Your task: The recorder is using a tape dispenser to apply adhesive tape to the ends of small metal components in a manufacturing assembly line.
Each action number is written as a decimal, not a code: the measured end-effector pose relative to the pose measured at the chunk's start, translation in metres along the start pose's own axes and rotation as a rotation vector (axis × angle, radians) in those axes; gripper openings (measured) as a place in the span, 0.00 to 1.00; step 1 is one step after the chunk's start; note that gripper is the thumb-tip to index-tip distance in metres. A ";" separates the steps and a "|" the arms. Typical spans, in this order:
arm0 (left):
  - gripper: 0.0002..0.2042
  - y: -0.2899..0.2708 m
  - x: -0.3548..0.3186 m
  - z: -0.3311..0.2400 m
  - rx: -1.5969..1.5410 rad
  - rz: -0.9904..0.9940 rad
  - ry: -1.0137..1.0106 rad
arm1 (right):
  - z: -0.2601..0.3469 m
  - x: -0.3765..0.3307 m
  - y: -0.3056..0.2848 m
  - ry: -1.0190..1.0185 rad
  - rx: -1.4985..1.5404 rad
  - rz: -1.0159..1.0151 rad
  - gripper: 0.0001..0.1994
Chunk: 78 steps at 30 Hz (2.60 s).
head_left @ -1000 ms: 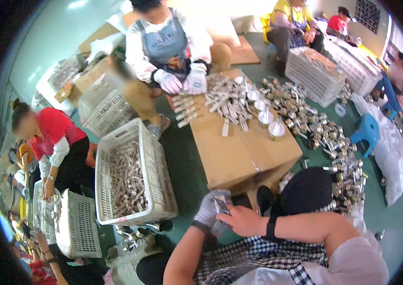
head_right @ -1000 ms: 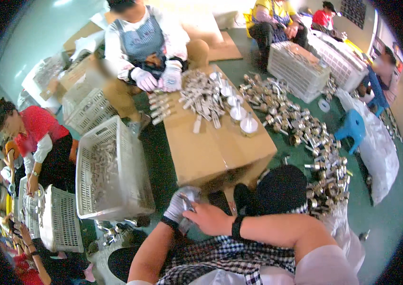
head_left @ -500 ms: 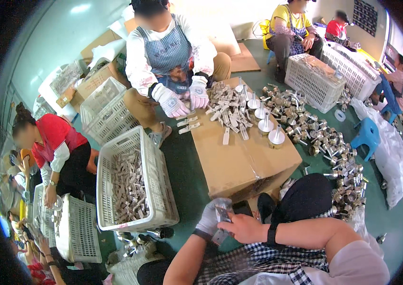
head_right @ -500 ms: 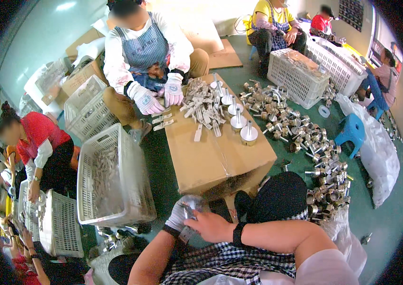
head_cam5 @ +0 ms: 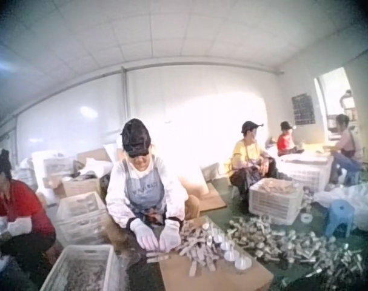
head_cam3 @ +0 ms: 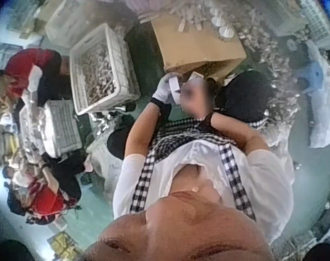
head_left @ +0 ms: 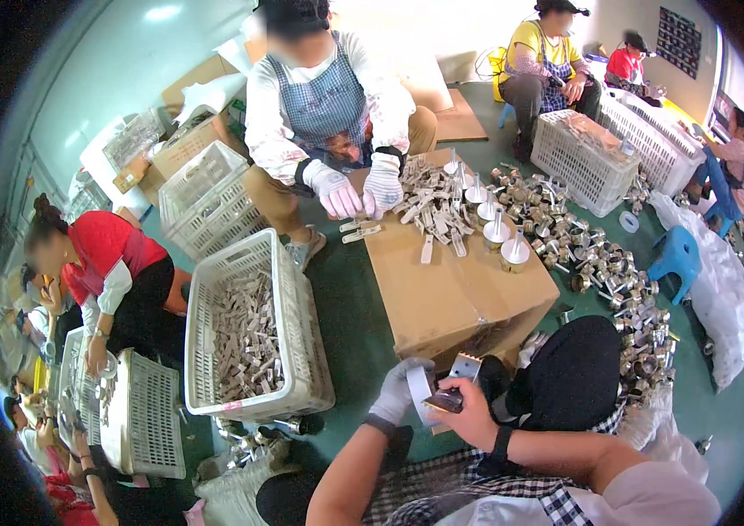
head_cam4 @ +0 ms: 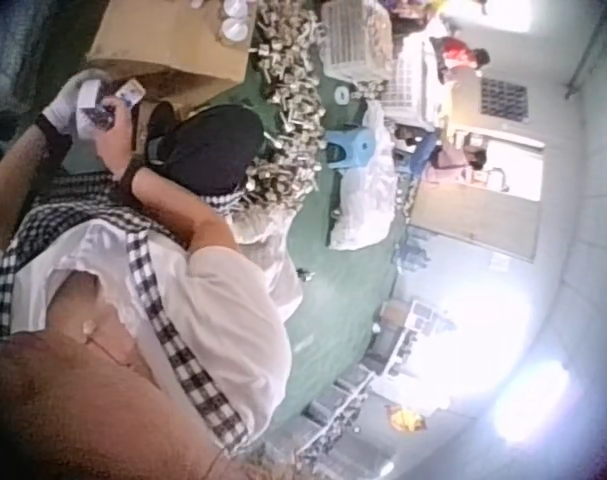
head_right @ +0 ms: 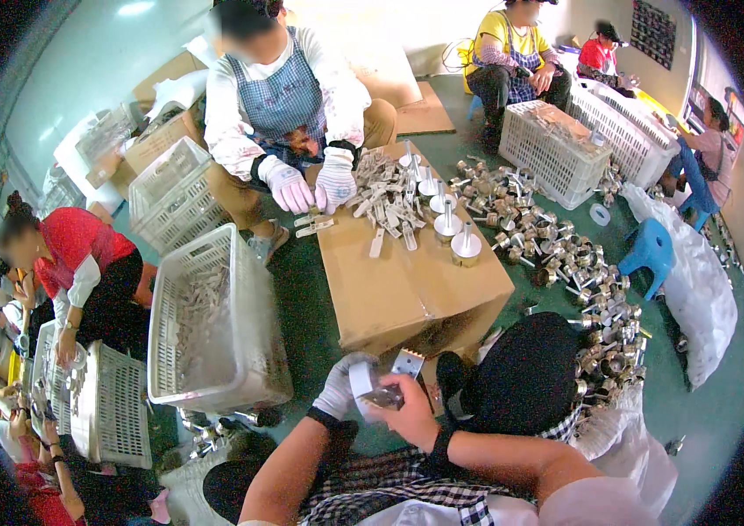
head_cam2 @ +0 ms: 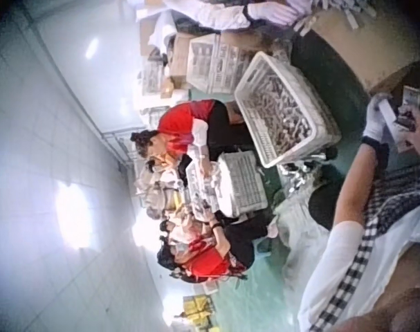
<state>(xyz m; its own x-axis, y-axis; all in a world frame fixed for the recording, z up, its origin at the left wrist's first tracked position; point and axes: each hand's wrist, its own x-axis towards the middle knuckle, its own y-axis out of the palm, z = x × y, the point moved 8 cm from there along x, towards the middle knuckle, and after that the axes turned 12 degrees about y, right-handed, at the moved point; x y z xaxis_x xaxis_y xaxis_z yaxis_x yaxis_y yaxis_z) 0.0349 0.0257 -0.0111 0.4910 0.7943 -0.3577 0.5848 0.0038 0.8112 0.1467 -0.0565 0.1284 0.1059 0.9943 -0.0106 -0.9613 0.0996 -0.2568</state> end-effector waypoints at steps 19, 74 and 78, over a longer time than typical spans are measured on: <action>0.13 -0.006 -0.002 -0.007 0.014 -0.131 0.033 | -0.029 -0.003 0.022 0.007 0.098 0.261 0.14; 0.10 0.023 -0.031 -0.003 0.000 -0.127 0.004 | -0.020 -0.029 0.015 0.016 0.144 0.449 0.15; 0.12 0.019 -0.027 -0.012 0.101 -0.094 0.119 | -0.022 -0.028 0.017 0.042 0.130 0.448 0.14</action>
<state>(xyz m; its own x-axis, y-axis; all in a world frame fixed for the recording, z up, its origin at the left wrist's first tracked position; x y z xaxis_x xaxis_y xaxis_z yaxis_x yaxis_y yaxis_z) 0.0250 0.0116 0.0192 0.3549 0.8595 -0.3678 0.6892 0.0253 0.7241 0.1330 -0.0834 0.1029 -0.3192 0.9384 -0.1325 -0.9383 -0.3325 -0.0947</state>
